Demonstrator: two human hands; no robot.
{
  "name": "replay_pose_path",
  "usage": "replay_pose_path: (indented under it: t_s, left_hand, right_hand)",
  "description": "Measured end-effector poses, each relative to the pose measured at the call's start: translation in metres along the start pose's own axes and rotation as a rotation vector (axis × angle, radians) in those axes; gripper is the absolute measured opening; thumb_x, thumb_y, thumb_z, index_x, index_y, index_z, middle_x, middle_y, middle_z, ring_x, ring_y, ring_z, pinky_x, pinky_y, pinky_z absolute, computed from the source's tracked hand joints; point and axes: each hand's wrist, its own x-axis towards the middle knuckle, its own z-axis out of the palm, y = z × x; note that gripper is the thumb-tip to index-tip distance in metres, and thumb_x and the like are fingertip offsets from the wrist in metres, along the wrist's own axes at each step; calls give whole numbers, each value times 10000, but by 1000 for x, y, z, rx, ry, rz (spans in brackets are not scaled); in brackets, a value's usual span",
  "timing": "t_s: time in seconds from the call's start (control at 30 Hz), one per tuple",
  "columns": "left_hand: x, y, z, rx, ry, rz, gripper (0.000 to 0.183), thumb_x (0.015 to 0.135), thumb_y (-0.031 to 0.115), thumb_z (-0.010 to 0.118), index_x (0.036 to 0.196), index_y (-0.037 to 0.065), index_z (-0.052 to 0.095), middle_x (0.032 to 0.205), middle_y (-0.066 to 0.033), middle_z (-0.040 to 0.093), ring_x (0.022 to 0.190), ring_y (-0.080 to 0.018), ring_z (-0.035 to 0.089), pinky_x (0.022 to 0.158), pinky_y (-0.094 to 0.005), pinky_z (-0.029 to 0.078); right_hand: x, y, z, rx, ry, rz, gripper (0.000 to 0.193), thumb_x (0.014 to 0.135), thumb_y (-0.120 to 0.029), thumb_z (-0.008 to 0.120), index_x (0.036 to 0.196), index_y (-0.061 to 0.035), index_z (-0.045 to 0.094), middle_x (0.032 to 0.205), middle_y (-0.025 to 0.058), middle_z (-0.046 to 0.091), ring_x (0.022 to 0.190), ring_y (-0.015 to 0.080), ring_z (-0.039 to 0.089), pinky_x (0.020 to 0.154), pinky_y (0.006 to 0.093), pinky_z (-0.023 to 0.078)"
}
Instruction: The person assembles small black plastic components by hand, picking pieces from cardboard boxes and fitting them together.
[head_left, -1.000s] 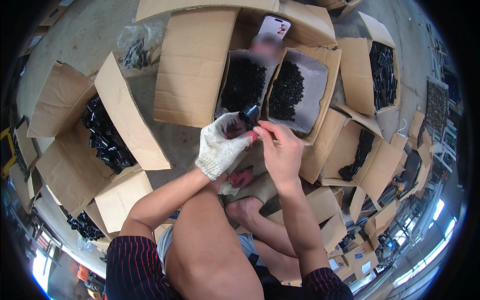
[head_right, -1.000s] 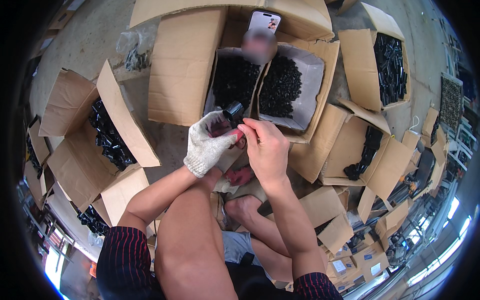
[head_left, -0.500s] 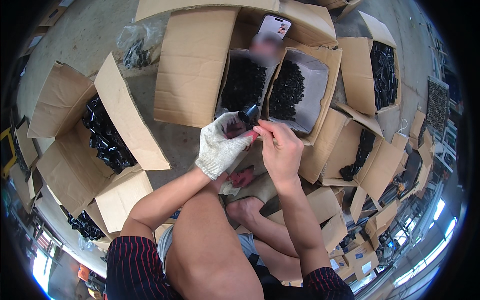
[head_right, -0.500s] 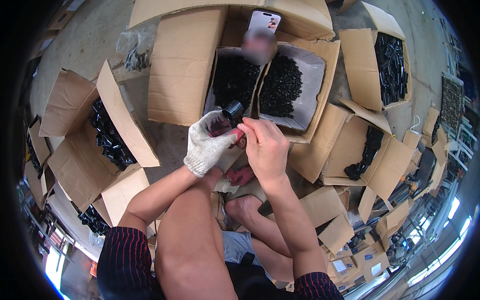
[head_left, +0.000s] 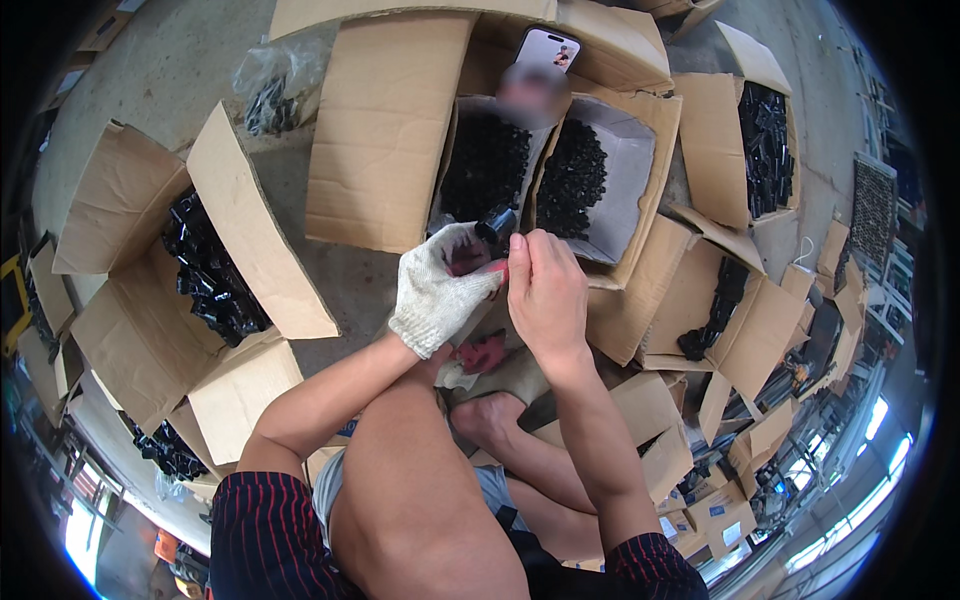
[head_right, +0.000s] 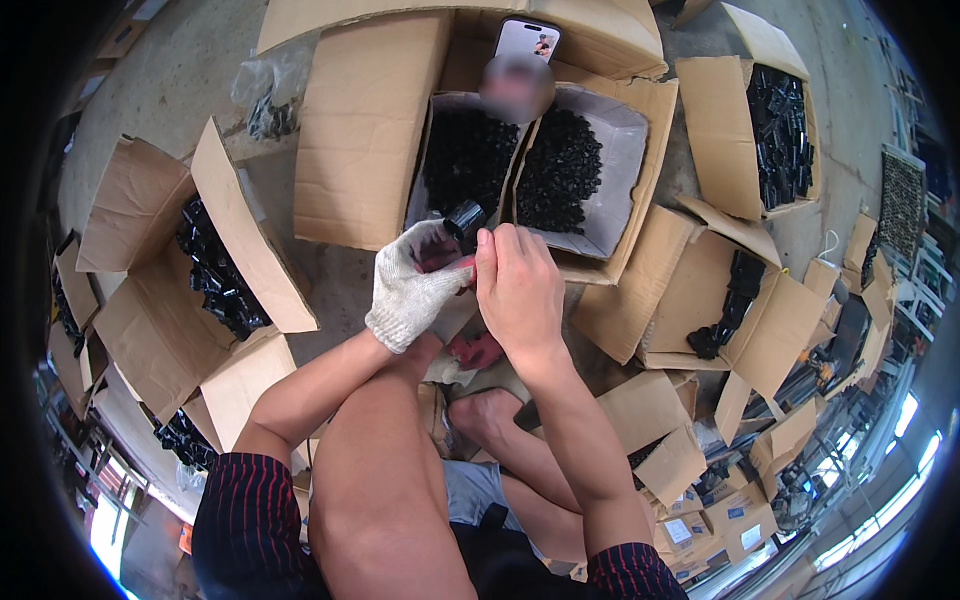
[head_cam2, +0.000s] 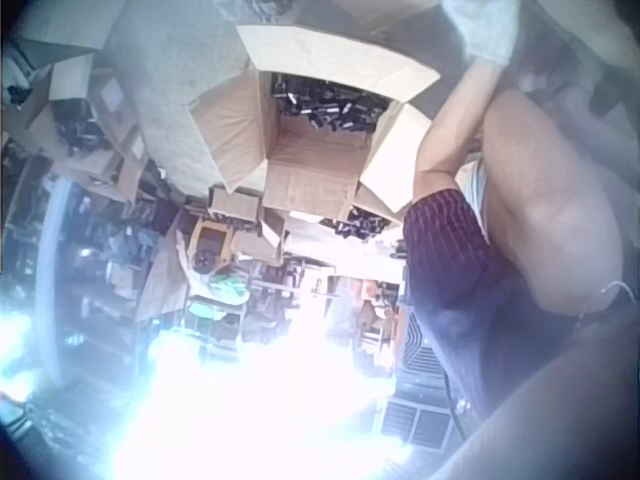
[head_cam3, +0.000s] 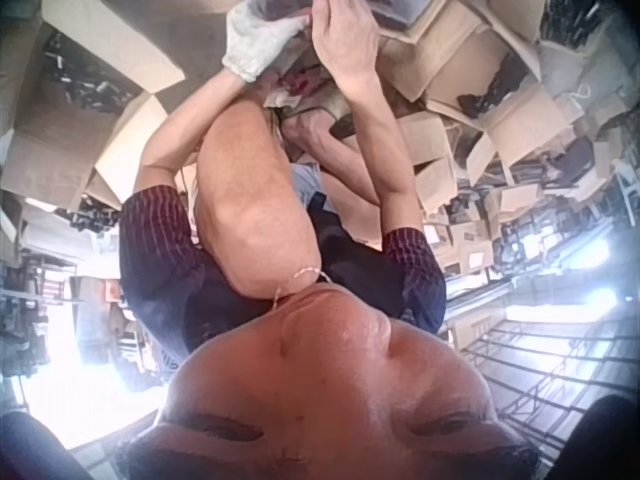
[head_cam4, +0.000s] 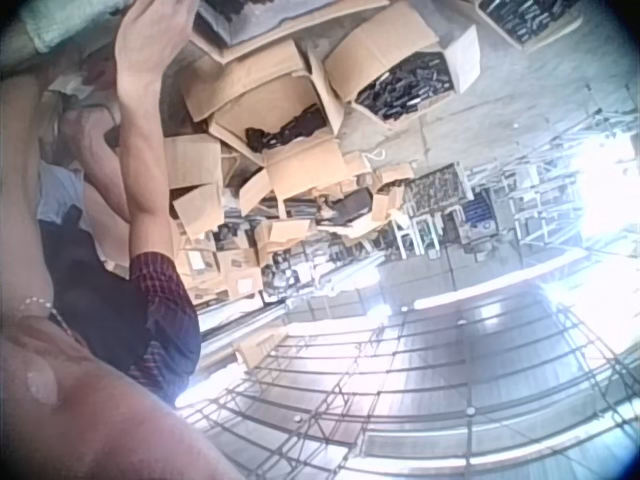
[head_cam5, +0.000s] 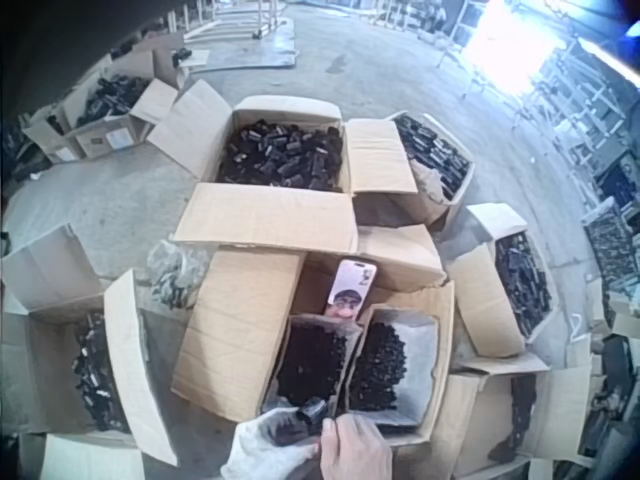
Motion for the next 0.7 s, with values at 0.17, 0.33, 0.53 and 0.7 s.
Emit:
replay_pose_path:
  t_s: [0.17, 0.33, 0.53, 0.7]
  left_hand:
    - [0, -1, 0, 0, 20, 14, 453, 760, 217, 903, 1091, -15, 699, 858, -73, 731, 766, -83, 653, 733, -282, 572]
    - [-2, 7, -1, -72, -15, -52, 382, 787, 143, 892, 1080, -3, 695, 862, -33, 705, 804, -70, 630, 745, -270, 569]
    - [-1, 6, -1, 13, -16, 15, 507, 764, 200, 907, 1162, -27, 690, 910, -78, 745, 836, -92, 672, 779, -290, 582]
    - [-4, -5, 5, -31, 20, 84, 437, 798, 95, 876, 1176, -22, 689, 961, -56, 738, 870, -101, 670, 815, -280, 576]
  right_hand:
    - [-4, -1, -8, -5, -79, 78, 285, 1021, -238, 618, 854, -11, 584, 862, 165, 630, 811, 376, 617, 718, 479, 498]
    - [-4, -1, -9, 55, -11, -38, 307, 1017, -291, 622, 872, -21, 595, 854, 155, 624, 818, 373, 627, 703, 481, 505]
    - [-5, 4, -14, -48, -95, -54, 275, 975, -304, 668, 935, -42, 595, 889, 137, 610, 838, 365, 628, 706, 468, 518]
    - [-6, 8, -15, -50, -84, -132, 186, 941, -205, 630, 878, -39, 574, 873, 162, 585, 812, 356, 614, 677, 463, 530]
